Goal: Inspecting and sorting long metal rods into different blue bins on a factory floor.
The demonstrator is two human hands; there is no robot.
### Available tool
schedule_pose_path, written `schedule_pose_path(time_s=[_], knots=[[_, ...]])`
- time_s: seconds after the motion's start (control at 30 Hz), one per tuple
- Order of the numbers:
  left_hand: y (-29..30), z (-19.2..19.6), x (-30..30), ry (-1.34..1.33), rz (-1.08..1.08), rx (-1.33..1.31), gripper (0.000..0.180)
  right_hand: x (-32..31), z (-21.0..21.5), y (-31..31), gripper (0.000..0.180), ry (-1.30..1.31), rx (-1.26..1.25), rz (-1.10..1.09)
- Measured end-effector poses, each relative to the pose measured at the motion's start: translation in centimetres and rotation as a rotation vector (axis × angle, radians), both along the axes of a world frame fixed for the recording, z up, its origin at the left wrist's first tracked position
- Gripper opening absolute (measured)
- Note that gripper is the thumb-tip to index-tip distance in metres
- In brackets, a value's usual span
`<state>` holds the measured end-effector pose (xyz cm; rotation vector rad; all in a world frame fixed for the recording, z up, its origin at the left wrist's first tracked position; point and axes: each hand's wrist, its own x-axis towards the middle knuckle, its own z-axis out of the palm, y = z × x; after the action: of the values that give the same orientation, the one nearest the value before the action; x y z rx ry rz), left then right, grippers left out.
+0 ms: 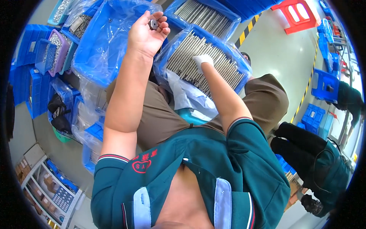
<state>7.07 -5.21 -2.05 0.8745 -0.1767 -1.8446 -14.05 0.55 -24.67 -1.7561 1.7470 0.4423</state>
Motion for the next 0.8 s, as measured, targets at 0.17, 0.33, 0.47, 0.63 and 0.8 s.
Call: schedule_pose_path(time_s=[0.17, 0.33, 0.47, 0.63, 0.8], knots=[[-0.4, -0.7, 2.2, 0.039, -0.007, -0.021, 0.036, 7.1, 2.0, -2.5, 0.044, -0.077, -0.146, -0.846], [-0.8, -0.5, 3.0, 0.150, -0.024, -0.024, 0.037, 8.6, 2.0, -3.5, 0.038, 0.029, -0.220, -1.010], [-1.0, -0.4, 3.6, 0.197, -0.019, -0.035, 0.038, 8.7, 1.9, -4.0, 0.032, 0.145, -0.222, -1.050], [-1.4, -1.1, 4.8, 0.269, -0.019, -0.026, 0.037, 8.7, 3.2, -3.0, 0.027, 0.258, -0.215, -0.896], [-1.4, -0.5, 5.2, 0.253, -0.010, -0.060, 0.036, 6.3, 2.6, -2.3, 0.027, 0.234, -0.183, -0.705]])
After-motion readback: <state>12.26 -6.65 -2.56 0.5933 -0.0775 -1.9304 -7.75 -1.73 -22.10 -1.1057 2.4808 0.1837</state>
